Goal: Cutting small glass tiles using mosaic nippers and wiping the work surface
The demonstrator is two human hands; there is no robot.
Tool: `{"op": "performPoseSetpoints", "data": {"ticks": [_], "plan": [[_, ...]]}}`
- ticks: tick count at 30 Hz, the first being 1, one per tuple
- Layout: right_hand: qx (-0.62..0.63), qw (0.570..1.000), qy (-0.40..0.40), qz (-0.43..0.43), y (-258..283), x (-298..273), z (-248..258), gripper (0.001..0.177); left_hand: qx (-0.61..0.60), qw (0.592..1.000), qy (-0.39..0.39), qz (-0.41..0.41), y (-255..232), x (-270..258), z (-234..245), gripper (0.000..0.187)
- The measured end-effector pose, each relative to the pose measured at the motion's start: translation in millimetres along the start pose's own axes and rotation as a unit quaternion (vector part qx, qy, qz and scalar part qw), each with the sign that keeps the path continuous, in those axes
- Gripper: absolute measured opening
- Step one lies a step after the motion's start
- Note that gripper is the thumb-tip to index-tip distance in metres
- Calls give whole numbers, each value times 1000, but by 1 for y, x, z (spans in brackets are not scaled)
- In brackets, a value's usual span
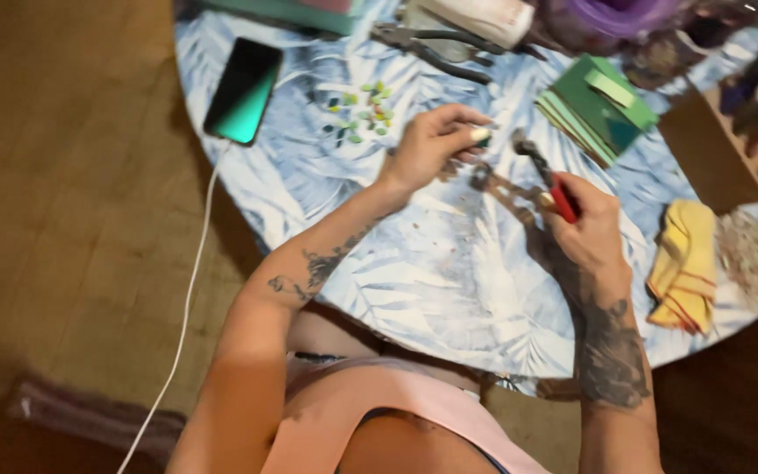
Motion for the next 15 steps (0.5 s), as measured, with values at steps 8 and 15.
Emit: {"op": "performPoseSetpoints", "data": {"ticks": [8, 15], "plan": [[10, 1000, 18, 15, 17, 7, 0, 41, 57, 997, -34, 24, -35, -21, -14, 16], [42, 999, 26, 22, 27, 8, 0, 39, 82, 994, -62, 37, -43, -26, -20, 15]]}}
Point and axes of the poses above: each hand's wrist, its own x-axis towards the middle knuckle, its own z-axis out of the back of the hand, y = z × x, the point moved 5 cm from there along x, towards the middle knuckle, and after that the axes turned 8 degrees about z, right-handed, at the moved point
